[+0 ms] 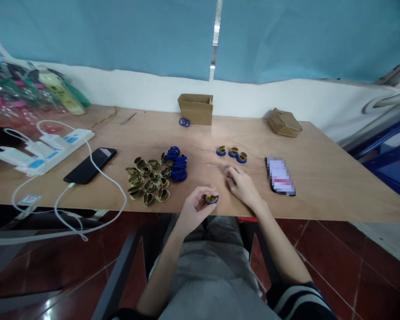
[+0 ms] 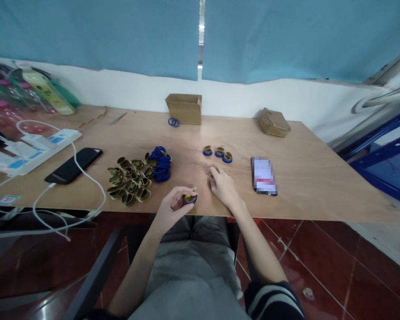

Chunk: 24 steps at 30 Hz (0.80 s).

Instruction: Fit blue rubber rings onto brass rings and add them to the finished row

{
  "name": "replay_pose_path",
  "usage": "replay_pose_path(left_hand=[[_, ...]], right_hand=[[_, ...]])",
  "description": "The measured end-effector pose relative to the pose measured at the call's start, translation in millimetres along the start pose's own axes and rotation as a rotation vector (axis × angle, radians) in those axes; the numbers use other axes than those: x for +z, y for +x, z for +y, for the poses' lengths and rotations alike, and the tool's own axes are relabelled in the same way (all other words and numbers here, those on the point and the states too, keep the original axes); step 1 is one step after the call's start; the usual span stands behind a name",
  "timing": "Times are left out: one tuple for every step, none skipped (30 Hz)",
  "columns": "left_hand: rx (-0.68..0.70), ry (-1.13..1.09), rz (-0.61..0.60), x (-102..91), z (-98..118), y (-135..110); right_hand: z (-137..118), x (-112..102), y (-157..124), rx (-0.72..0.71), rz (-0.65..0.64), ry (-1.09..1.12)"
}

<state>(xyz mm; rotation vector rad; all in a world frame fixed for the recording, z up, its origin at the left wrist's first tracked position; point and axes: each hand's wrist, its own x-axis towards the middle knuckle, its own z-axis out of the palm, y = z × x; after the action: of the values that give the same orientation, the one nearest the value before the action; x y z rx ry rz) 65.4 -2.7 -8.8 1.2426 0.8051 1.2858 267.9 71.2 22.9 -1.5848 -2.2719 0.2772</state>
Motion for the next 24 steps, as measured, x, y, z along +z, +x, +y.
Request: replay_pose_path(left_hand=[[0.001,-0.002,0.000,-0.1,-0.6,0.0],[0.002,-0.001,0.000,-0.3,-1.3,0.0],[0.004,0.000,-0.001,-0.4,-2.0,0.0],[0.006,0.003,-0.003,-0.6,-2.6,0.0],[0.007,0.005,-0.004,-0.7,-3.0,0.0],[0.008,0.006,-0.004,-0.8,-3.2,0.0],[0.008,0.006,-0.003,-0.8,-3.1,0.0],[0.007,0.006,-0.002,-0.8,-2.8,0.0],[0.007,0.008,-0.001,-0.7,-2.3,-0.1],[0.006,0.011,0.000,-0.7,-1.7,-0.1],[0.006,0.015,0.000,-0.6,-1.2,-0.1],[0.006,0.019,0.000,-0.6,-0.8,-0.2],[0.006,0.021,-0.001,-0.7,-0.6,-0.2],[0.007,0.021,-0.002,-0.8,-0.7,-0.2],[0.008,0.020,-0.003,-0.8,-1.1,-0.2],[0.008,0.017,-0.005,-0.9,-1.6,-0.2],[0.007,0.012,-0.005,-1.0,-2.3,-0.1],[0.006,0.007,-0.005,-1.0,-3.0,-0.1],[0.005,0.003,-0.003,-1.0,-3.6,0.0],[0.004,0.001,0.000,-0.9,-4.2,0.0],[0.005,0.002,0.003,-0.8,-4.7,0.2],[0.007,0.003,0.007,-0.7,-5.0,0.3],[0.010,0.004,0.009,-0.6,-5.2,0.5],[0.012,0.003,0.009,-0.4,-5.2,0.6]], right_hand=[[0.2,0.1,0.1,-0.005,-0.002,-0.003],[0.4,0.2,0.3,-0.008,-0.003,-0.005],[0.6,0.4,0.4,-0.009,-0.003,-0.007],[0.7,0.6,0.5,-0.011,-0.002,-0.007],[0.8,0.7,0.5,-0.011,-0.002,-0.008],[0.7,0.7,0.5,-0.011,-0.004,-0.010],[0.4,0.5,0.5,-0.011,-0.007,-0.014],[0.0,0.1,0.4,-0.010,-0.012,-0.018],[-0.5,-0.3,0.2,-0.010,-0.015,-0.021],[-1.0,-0.7,0.0,-0.012,-0.017,-0.024],[-1.6,-0.9,-0.2,-0.015,-0.016,-0.025],[-2.1,-0.9,-0.5,-0.018,-0.014,-0.025],[-2.5,-0.6,-0.7,-0.022,-0.012,-0.023],[-2.8,0.1,-0.9,-0.023,-0.010,-0.021],[-3.0,1.0,-1.0,-0.022,-0.010,-0.020],[-3.0,2.2,-1.1,-0.017,-0.008,-0.018],[-3.0,3.4,-1.0,-0.013,-0.004,-0.014],[-3.0,4.5,-0.8,-0.007,0.001,-0.007],[-3.2,5.4,-0.6,0.000,0.003,0.004],[-3.5,5.9,-0.3,0.010,0.002,0.015],[-4.2,6.1,-0.1,0.021,-0.004,0.024],[-5.2,6.0,0.1,0.033,-0.016,0.030],[-6.7,5.6,0.2,0.046,-0.029,0.027],[-8.5,4.9,0.2,0.060,-0.042,0.015]])
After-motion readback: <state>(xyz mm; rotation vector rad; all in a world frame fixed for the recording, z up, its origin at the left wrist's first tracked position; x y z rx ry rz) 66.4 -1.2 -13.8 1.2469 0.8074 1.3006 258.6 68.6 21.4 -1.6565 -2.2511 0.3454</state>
